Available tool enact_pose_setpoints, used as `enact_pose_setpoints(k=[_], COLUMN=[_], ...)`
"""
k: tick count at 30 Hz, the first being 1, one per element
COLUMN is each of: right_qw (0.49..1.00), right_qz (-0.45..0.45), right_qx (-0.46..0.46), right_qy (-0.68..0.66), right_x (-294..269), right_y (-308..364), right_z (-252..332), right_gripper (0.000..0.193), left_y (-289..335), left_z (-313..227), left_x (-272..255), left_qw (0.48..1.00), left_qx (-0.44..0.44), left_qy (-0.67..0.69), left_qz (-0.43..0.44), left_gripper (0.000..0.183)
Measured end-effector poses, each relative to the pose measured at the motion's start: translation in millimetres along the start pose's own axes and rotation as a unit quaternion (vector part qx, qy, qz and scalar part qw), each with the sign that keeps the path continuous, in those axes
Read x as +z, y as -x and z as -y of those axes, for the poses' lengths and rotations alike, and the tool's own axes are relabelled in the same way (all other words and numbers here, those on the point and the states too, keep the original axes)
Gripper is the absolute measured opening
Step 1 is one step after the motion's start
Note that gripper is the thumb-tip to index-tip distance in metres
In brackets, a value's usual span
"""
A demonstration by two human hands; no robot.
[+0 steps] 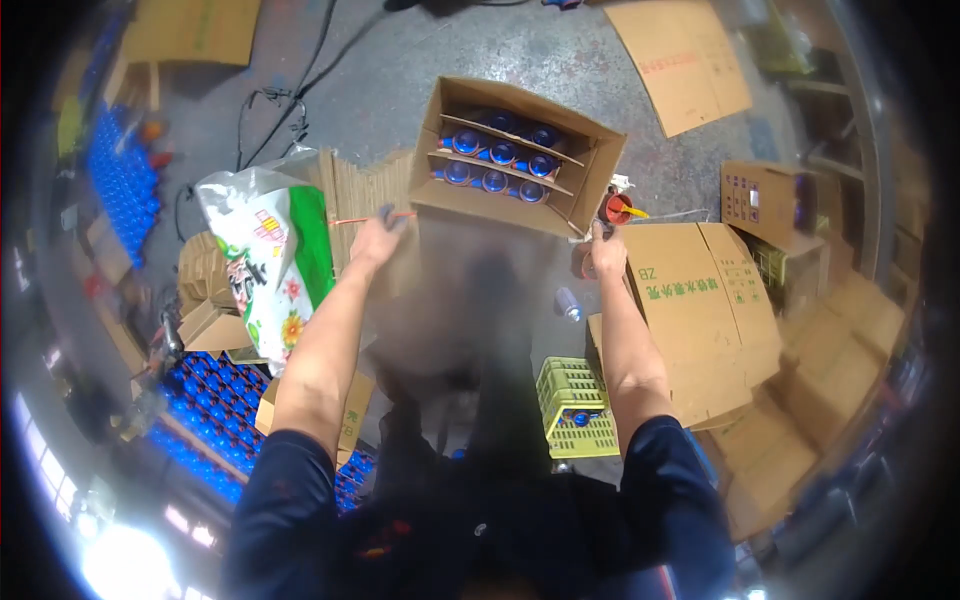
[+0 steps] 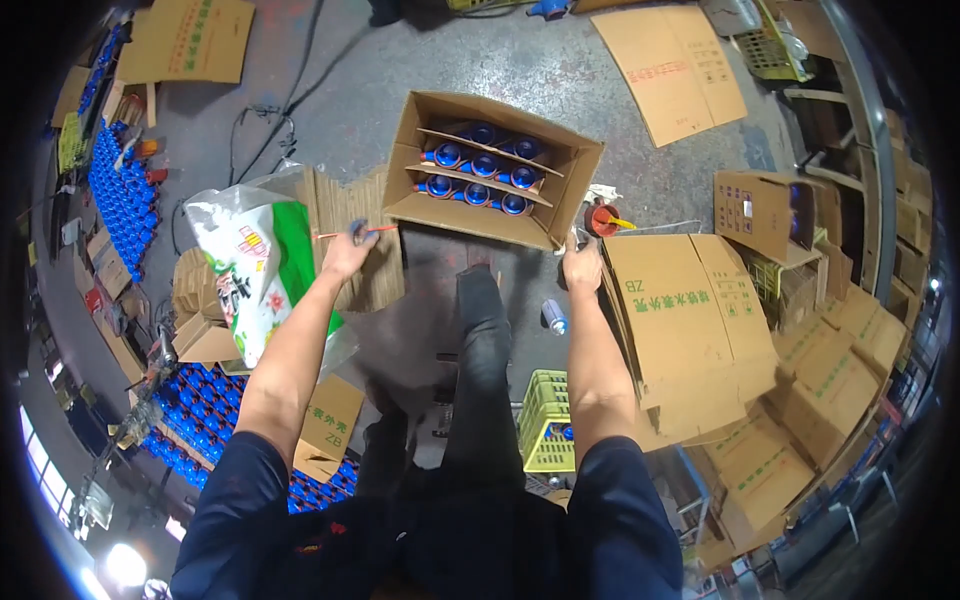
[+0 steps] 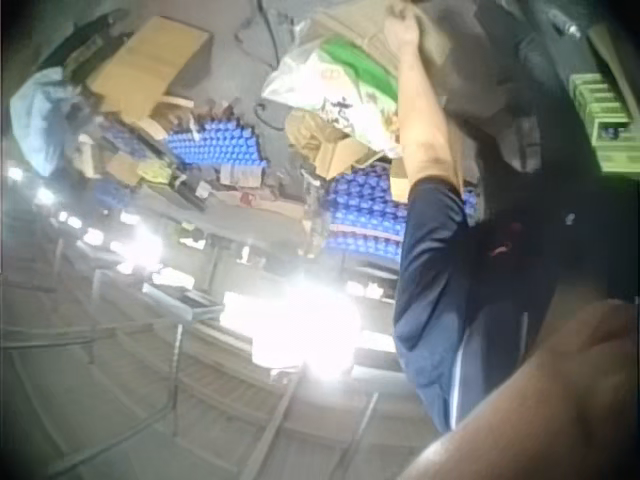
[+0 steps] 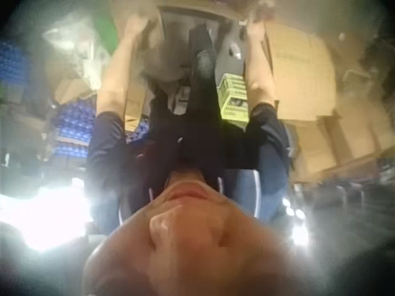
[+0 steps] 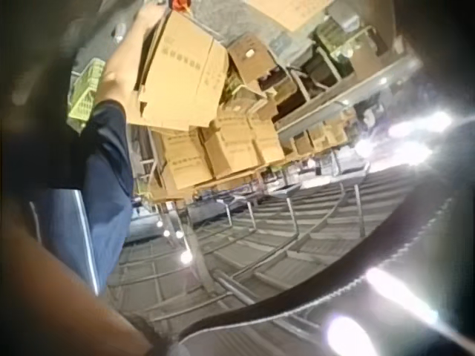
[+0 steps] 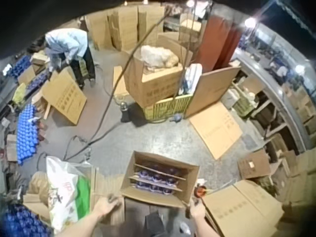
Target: The person picks up blue objects from a metal rack by hand and places them into the partitions of a cardboard box.
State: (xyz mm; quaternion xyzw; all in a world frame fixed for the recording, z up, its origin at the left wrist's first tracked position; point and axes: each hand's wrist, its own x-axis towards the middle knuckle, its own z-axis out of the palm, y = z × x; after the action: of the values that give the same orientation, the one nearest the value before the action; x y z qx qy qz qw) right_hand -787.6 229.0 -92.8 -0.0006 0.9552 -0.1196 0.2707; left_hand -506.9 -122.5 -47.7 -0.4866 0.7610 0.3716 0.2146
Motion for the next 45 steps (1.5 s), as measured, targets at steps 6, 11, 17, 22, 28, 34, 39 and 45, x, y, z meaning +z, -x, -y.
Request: enact_pose_setpoints(k=[6,11,17,22,28,34,39,45], right_qw=[0.987,0.971,0.966,0.978,0.926,0.792,0.809,0.818], right_qz=[0.122,0.140,0.163,0.075,0.007,0.063,0.180,0.439], right_qx=[0.015,-0.068,-0.099,-0.091,-0.294,-0.565,-0.460,-0.319], right_qy=[0.099,0.179,0.173,0.172,0.237,0.223,0.320,0.191], right_x=[-2.0,-1.3,-104.1,-240.1,-326.0,-300.1,-231.8,-12.6], right_y=[-102.4,-121.3,-68.1,52.6,164.6,374.5,586.6,722.5], right_z=[15.4,4.1,46.6,77.5,74.7,159.1,171.0,96.0], right_gripper=[0.070,0.060,0.052,0.036,0.032,0.041,0.035,0.039], left_y=[-114.5,-152.6,-80.8,90.6,303.1,513.3,647.8,687.4], left_z=[-122.2,-100.3,-121.5,-123.5,-5.8,145.7,293.3,471.1], left_x=[5.7,5.7,-46.2,-92.4,-85.6,-121.6,-182.7,-270.0], left_qw=[0.962,0.962,0.969,0.990,0.999,0.982,0.977,0.926], left_qx=[-0.141,-0.001,0.026,0.025,0.015,0.029,-0.102,-0.142], left_qy=[-0.216,-0.266,-0.243,-0.128,0.025,0.065,-0.036,-0.266], left_qz=[0.091,0.061,0.029,0.061,0.014,-0.177,-0.182,-0.229], left_gripper=[0.065,0.038,0.039,0.042,0.042,0.048,0.045,0.033])
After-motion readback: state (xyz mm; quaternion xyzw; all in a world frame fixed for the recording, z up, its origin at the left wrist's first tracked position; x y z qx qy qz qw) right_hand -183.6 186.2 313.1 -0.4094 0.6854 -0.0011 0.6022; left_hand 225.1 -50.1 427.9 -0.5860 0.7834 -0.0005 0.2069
